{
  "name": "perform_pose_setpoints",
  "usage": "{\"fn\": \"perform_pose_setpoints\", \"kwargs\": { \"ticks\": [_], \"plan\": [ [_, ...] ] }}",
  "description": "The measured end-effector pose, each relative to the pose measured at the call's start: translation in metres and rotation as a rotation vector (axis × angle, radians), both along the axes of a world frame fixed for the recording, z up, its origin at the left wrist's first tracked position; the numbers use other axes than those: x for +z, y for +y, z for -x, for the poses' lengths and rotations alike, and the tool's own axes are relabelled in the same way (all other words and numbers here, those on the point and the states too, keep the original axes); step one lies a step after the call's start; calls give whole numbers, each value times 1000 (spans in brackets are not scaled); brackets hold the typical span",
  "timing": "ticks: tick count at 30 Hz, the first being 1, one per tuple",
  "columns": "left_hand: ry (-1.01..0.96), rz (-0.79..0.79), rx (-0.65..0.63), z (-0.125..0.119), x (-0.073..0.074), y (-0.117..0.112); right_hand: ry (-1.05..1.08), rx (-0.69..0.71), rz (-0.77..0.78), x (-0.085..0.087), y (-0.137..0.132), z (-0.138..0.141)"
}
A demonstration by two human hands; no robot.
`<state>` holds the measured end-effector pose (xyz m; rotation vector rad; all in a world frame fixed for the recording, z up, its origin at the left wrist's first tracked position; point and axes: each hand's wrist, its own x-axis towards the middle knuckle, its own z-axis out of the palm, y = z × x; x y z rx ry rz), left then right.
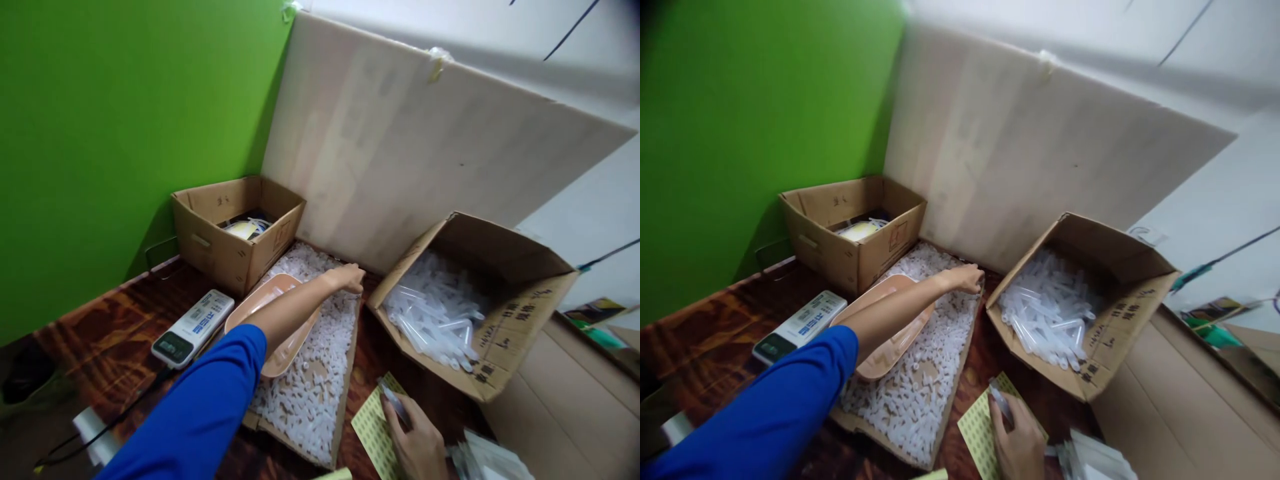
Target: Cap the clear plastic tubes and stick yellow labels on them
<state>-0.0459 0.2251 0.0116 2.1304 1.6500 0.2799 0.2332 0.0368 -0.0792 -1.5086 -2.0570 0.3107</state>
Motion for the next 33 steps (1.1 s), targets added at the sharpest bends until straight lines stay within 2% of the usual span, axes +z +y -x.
{"fn": "perform_pose_setpoints", "kwargs": {
  "ticks": [5, 11, 15, 20, 24, 27, 30, 33],
  "plan": [
    [41, -37, -8, -31, -6, 19, 4, -12, -13, -1, -1, 0],
    [27, -54, 77, -58, -16, 26, 0, 23, -72, -1, -2, -4],
    [-18, -45, 101, -51, -11, 31, -32, 51, -56, -7, -1, -8],
    [-24, 14, 129, -13, 8, 29, -54, 100, -15, -2, -11, -1],
    [30, 87, 126, 20, 12, 3, -3, 125, 20, 8, -21, 15],
    [34, 55, 122, 35, 14, -27, 46, 149, 18, 9, -27, 26],
    [-27, -66, 103, 34, 22, -66, 138, 177, 27, 12, -33, 35],
    [-134, -130, 39, 19, 30, -123, 258, 183, 48, 22, -40, 41]
  ]
}}
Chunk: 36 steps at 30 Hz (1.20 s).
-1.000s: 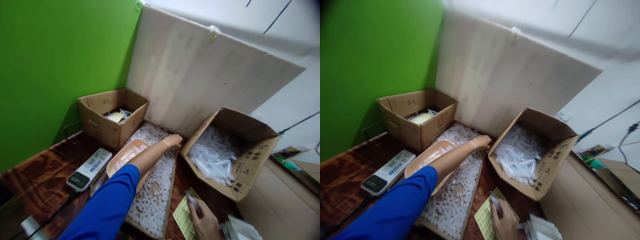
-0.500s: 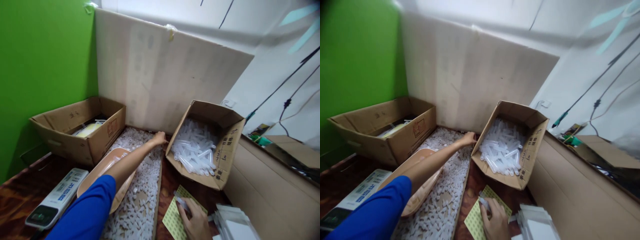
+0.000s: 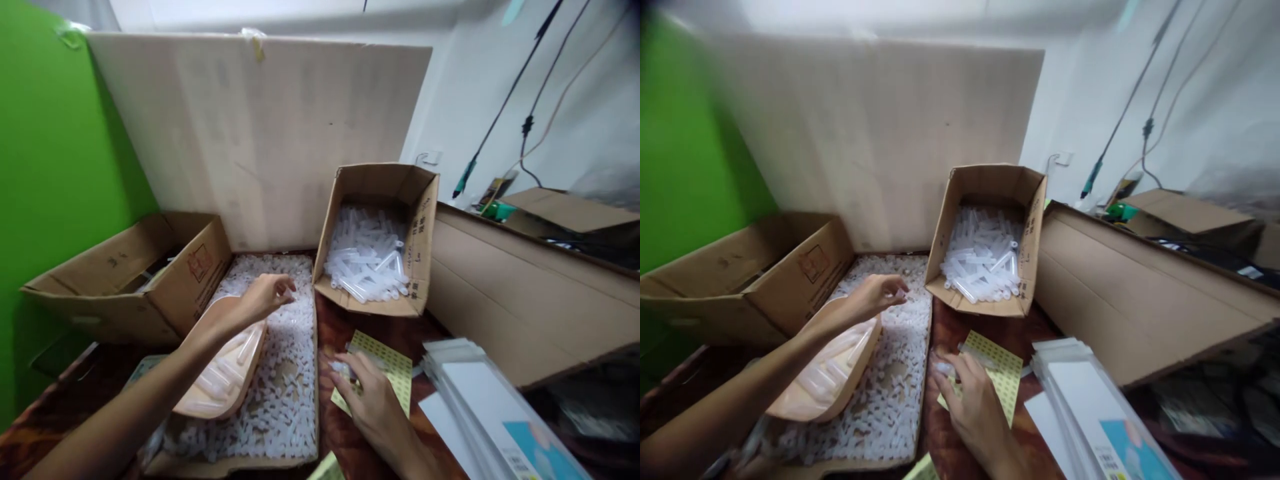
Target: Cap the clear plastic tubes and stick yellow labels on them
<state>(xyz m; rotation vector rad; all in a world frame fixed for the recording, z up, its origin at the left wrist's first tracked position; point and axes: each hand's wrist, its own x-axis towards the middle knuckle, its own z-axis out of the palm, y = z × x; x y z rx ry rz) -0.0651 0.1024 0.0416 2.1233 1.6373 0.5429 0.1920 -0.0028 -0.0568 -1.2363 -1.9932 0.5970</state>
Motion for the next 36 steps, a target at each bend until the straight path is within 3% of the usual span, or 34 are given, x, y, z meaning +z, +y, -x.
{"fn": "perform_pose_setpoints", "kwargs": {
  "ticks": [3, 5, 8, 12, 17, 23, 28, 33, 36],
  "plan": [
    [-191, -42, -138, -21, -4, -66, 73, 50, 28, 12, -4, 2],
    [-353, -63, -173, -32, -18, -103, 89, 79, 26, 16, -4, 2],
    [-536, -15, -44, -43, -47, -132, 83, 137, -16, 17, -5, 2],
    [-648, -26, -21, -44, -68, -134, 71, 242, -104, 16, -7, 4],
    [-590, -75, -131, -40, -65, -131, 50, 278, -208, 20, -10, 8],
    [-487, -101, -50, -45, -72, -137, 165, 254, -194, 18, -20, 11],
    [-631, -219, -259, -39, -73, -137, 188, 179, -113, 14, -21, 13],
    [-527, -115, -56, -37, -72, -136, 181, 199, -170, 15, -21, 15],
    [-468, -92, -79, -37, -68, -137, 179, 228, -201, 17, -22, 16]
  ]
}}
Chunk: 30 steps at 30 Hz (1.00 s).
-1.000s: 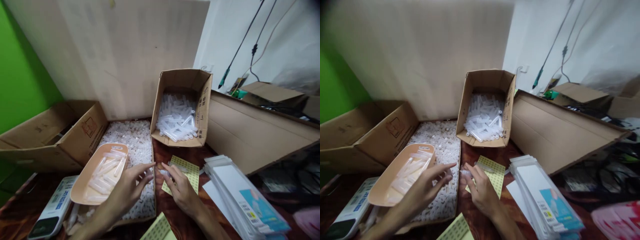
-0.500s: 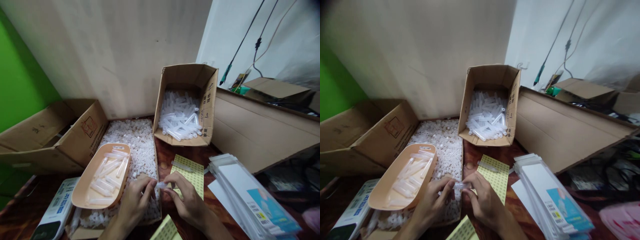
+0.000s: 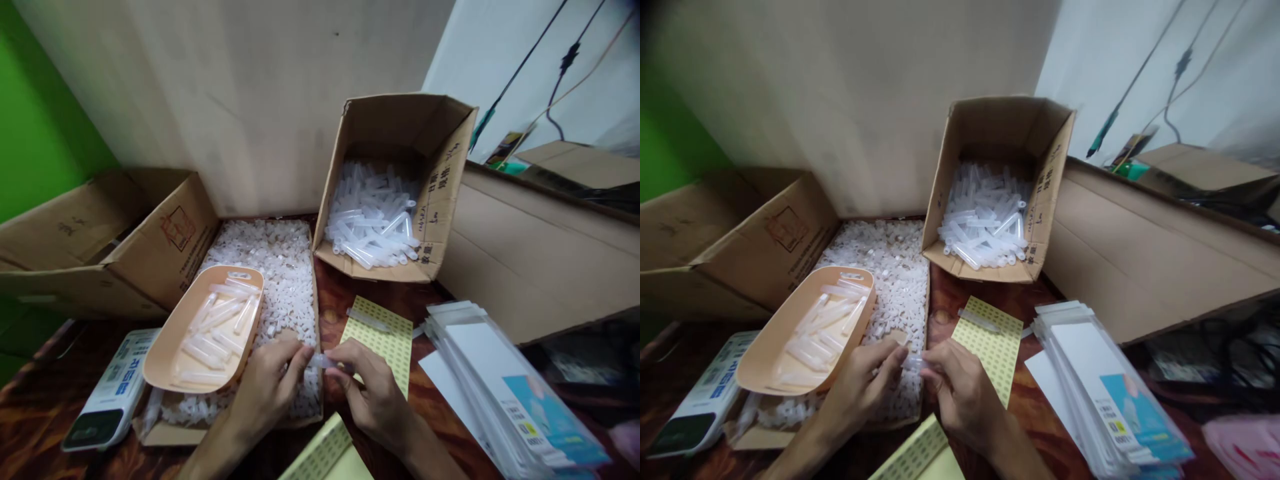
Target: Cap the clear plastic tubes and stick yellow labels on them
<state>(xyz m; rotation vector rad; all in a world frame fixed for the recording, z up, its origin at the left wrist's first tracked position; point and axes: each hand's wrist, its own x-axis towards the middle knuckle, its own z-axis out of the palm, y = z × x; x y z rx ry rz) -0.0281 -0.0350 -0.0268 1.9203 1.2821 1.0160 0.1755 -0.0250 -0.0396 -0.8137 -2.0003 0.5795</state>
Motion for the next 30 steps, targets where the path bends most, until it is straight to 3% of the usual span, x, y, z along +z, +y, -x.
{"fn": "perform_pose_setpoints", "kwargs": {
  "ticks": [3, 5, 7, 11, 14, 16, 18, 21, 23, 27, 30],
  "plan": [
    [-58, -74, -78, 2, 2, -1, 9, -35, 56, 0, -1, 0],
    [-72, -65, -48, 4, 1, -1, 31, -58, 78, -1, -1, 0],
    [-42, 26, -1, 5, -1, 0, 59, -67, 53, -2, 0, 1],
    [-58, 249, -42, 3, 3, 0, 81, 31, -45, -1, 3, 2],
    [-111, 297, -53, 1, 10, -4, 122, 6, -17, 2, 1, 2],
    [-96, 243, -62, 0, 12, -7, 156, -68, 107, 3, -4, 3],
    [-62, 118, -71, 1, 9, -10, 232, -110, 336, 4, -9, 7],
    [1, -133, -88, 2, 0, -9, 460, -61, 750, 4, -13, 14],
    [63, -235, -87, 3, -4, -6, 589, -37, 886, 5, -11, 18],
    [233, -217, -76, 8, 9, -5, 616, -219, 685, 12, -2, 14],
    [403, -105, -260, 7, 22, -13, 603, -317, 538, 16, 6, 3]
  ]
}}
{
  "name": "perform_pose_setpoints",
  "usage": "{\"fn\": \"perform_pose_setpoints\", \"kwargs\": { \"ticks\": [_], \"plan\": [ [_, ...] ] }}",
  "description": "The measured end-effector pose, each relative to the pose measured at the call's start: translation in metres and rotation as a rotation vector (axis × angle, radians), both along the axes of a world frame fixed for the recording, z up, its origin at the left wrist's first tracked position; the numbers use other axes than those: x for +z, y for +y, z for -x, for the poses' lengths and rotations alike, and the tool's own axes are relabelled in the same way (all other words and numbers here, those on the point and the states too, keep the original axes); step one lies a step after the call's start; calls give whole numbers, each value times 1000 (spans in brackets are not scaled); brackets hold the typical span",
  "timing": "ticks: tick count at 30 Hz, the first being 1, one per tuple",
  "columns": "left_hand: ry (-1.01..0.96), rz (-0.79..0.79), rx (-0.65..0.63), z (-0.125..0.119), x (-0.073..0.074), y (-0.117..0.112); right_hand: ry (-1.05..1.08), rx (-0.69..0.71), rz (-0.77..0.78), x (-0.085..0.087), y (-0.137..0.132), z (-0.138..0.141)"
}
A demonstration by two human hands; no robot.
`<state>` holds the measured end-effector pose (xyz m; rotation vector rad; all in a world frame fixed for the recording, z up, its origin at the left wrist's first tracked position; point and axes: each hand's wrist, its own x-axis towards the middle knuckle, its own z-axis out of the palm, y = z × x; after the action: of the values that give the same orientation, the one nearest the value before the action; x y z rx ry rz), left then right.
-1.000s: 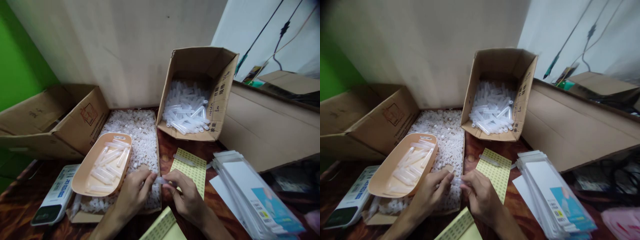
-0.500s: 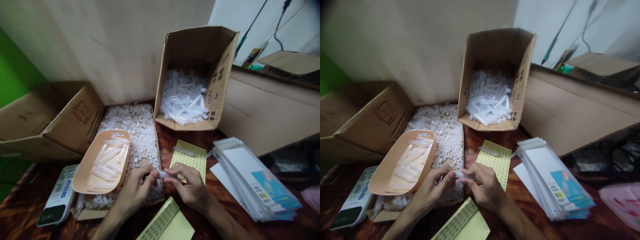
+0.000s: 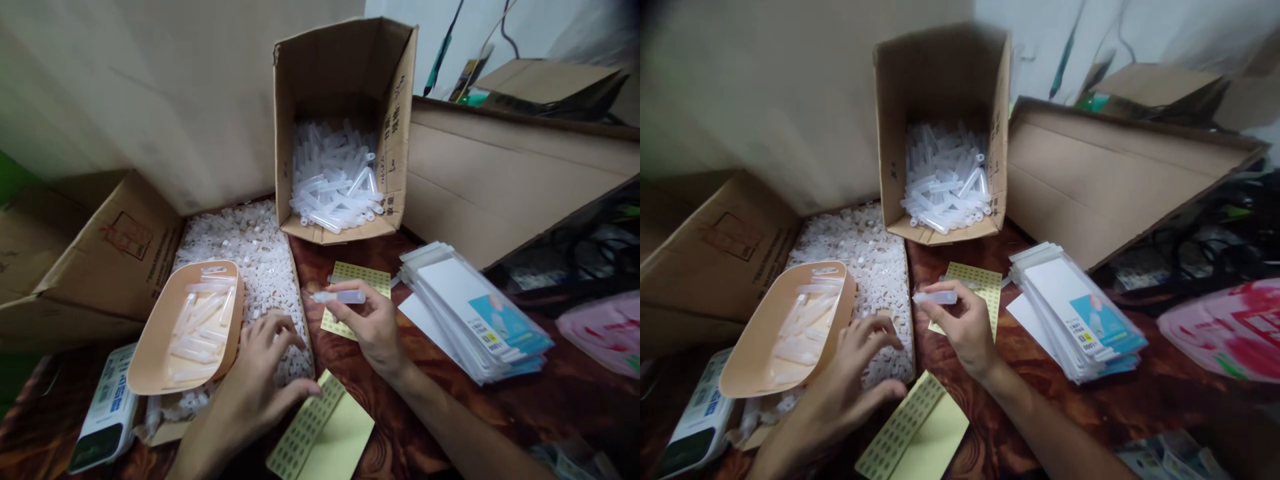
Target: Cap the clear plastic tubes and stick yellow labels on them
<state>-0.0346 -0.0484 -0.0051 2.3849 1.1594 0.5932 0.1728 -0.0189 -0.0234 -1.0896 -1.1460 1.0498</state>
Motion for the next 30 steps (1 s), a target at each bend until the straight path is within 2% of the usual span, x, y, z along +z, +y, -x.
{"fn": "perform_pose_setpoints", "kwargs": {
  "ticks": [3, 5, 7, 10, 13, 16, 18, 21, 26, 30],
  "plan": [
    [167, 83, -160, -7, -1, -10, -22, -26, -48, 1, 5, -9],
    [185, 93, -178, -12, -5, -13, -20, 8, -66, 1, 6, -12],
    [134, 96, -155, -15, -4, -11, 1, 78, -88, 1, 6, -14],
    [14, 130, -133, -14, 9, -2, -7, 206, -101, 2, 4, -17],
    [-54, 162, -97, -9, 22, 7, -107, 370, -129, 6, 2, -20],
    [-30, 87, -4, -4, 23, 14, -210, 479, -180, 9, 1, -19],
    [-4, 11, 42, -1, 18, 17, -273, 460, -186, 9, 0, -15],
    [-43, -54, 35, 1, 7, 20, -347, 398, -199, 5, 0, -8],
    [-260, -11, 63, -1, -1, 19, -405, 340, -191, 0, -1, -3],
    [-304, -7, 111, -7, -6, 16, -432, 336, -198, 0, -2, -1]
  ]
}}
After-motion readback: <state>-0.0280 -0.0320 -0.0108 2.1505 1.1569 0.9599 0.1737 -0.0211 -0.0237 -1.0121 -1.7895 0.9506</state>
